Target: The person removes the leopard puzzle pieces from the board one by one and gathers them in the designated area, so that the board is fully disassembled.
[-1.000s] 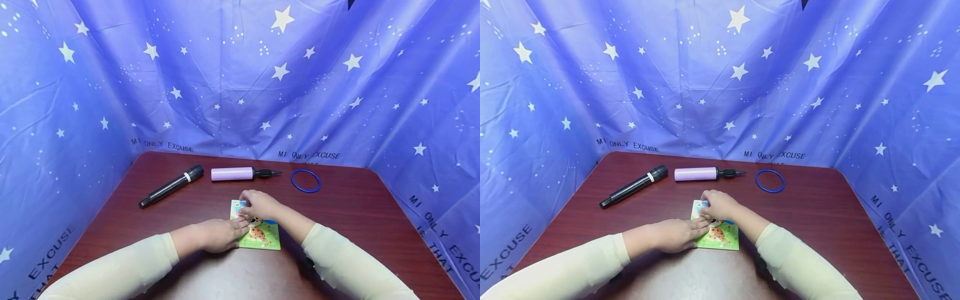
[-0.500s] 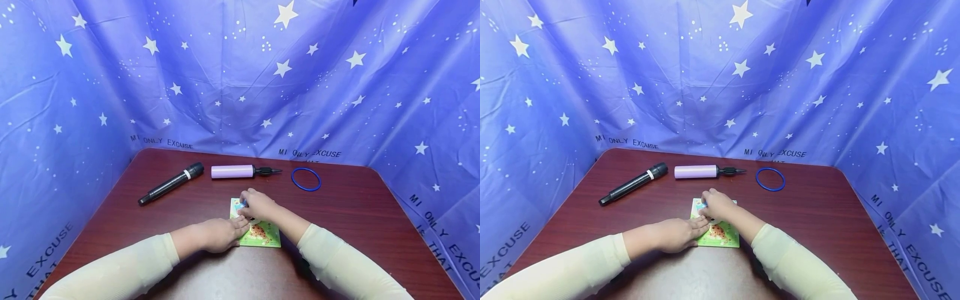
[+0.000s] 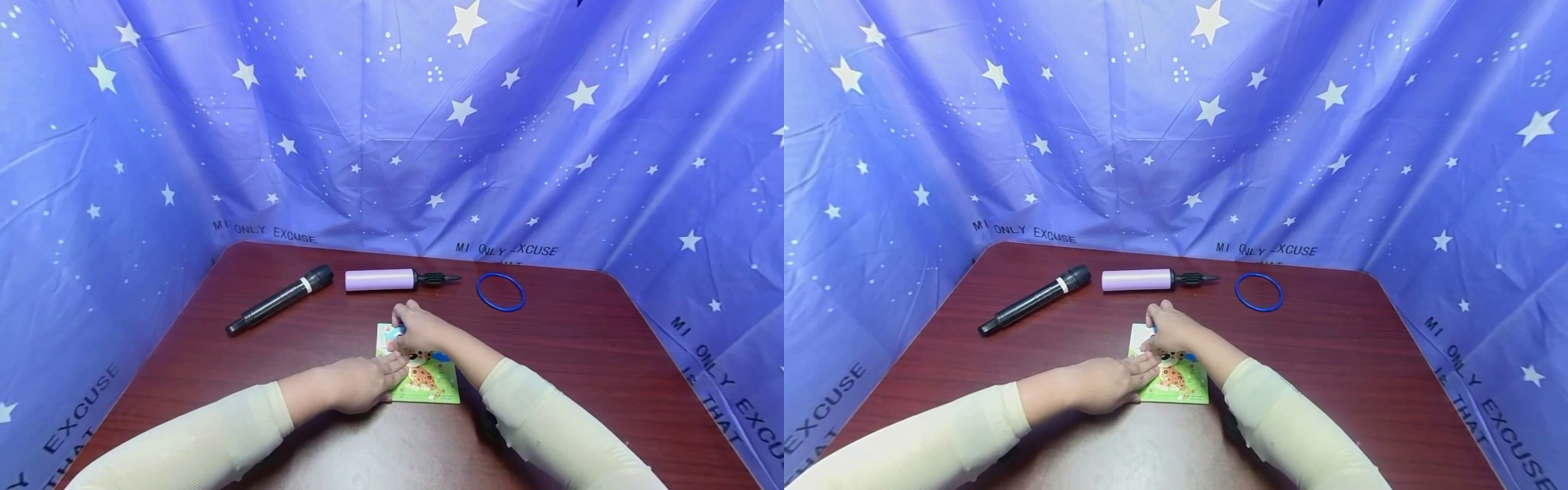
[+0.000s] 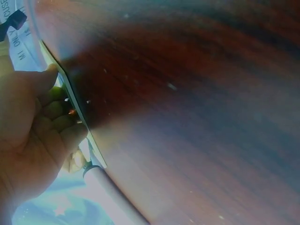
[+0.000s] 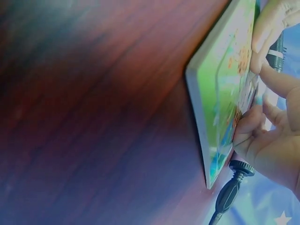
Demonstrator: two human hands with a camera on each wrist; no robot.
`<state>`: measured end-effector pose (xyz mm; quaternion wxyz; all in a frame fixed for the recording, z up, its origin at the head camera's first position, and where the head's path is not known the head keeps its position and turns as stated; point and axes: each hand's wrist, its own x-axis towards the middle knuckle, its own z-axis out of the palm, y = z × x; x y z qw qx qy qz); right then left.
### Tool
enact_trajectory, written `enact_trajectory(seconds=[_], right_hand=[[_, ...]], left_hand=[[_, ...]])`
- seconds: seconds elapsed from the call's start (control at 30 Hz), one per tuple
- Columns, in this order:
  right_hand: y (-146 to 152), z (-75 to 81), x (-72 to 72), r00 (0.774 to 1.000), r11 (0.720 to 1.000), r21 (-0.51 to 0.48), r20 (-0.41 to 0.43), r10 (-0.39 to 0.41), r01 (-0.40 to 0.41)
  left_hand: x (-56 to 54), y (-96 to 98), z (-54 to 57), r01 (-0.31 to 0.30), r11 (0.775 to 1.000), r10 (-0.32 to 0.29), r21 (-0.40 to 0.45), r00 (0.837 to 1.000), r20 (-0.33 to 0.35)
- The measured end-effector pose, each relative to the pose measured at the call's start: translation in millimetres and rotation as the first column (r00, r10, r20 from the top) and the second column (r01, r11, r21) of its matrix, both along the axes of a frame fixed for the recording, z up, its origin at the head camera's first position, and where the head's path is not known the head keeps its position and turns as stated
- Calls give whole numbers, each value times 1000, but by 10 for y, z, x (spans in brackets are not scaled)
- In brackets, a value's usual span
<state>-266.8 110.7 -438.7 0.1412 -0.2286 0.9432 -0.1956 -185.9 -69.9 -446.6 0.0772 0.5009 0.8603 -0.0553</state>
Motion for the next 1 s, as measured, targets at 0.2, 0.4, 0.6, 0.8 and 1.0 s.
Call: enact_trajectory(seconds=[0.2, 0.4, 0.6, 0.8, 1.0], right_hand=[[8, 5, 23, 1000, 999, -52, -16, 10, -11], [36, -2, 24, 997, 992, -116, -63, 41, -48], [205, 48, -54, 1000, 967, -254, 5, 30, -27], [549, 223, -157, 988, 921, -381, 149, -27, 83], [940, 287, -218, 968, 950, -304, 251, 2, 77]], left_hand=[[-5, 15, 13, -17, 1000, 17, -5, 1000, 5], [-1, 19, 32, -20, 1000, 20, -6, 1000, 3], [3, 5, 20, -17, 1000, 17, 5, 1000, 22], [-11, -60, 10, -37, 999, 36, 20, 998, 48], [-29, -88, 5, -38, 999, 37, 14, 998, 47]])
